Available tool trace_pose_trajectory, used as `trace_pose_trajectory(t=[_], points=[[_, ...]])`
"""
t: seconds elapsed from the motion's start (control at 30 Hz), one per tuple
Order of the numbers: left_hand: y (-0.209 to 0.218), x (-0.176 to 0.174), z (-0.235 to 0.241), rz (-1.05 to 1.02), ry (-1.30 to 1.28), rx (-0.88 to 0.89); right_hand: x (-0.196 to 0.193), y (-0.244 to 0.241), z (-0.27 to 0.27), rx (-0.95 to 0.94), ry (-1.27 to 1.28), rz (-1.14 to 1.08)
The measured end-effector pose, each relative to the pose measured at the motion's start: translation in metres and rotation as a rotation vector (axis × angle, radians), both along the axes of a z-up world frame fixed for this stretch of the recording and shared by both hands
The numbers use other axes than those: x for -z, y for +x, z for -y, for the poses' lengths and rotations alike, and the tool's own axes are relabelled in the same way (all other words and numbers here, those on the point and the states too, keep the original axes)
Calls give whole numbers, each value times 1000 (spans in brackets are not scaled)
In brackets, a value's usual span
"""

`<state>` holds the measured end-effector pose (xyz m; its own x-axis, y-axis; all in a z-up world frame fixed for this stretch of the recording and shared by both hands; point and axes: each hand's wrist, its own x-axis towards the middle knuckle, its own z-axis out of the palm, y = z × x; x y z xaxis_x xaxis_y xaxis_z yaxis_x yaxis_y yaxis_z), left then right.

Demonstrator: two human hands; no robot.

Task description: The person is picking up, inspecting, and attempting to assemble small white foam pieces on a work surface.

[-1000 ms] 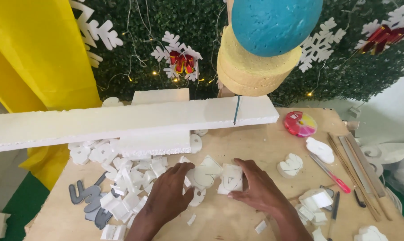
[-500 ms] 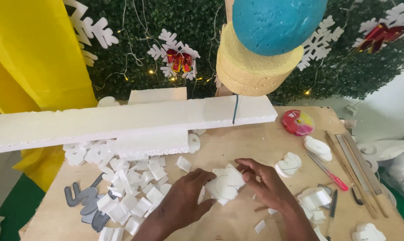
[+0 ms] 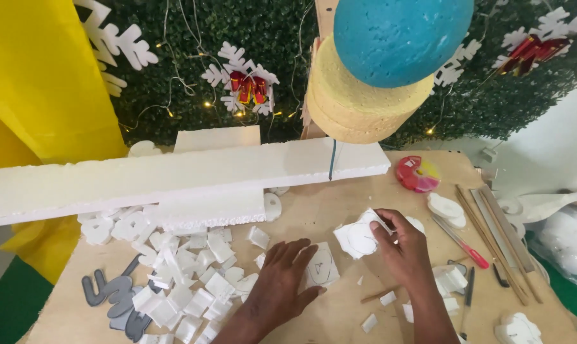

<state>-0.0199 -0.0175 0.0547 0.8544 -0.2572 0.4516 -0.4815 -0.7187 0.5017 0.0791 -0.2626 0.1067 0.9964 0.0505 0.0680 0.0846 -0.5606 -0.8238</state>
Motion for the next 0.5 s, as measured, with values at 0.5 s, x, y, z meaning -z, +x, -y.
trace_pose_trajectory(t=[0.5], points=[[-2,41,-6,11,52,64,32,0,-14,-306,-261,-86]])
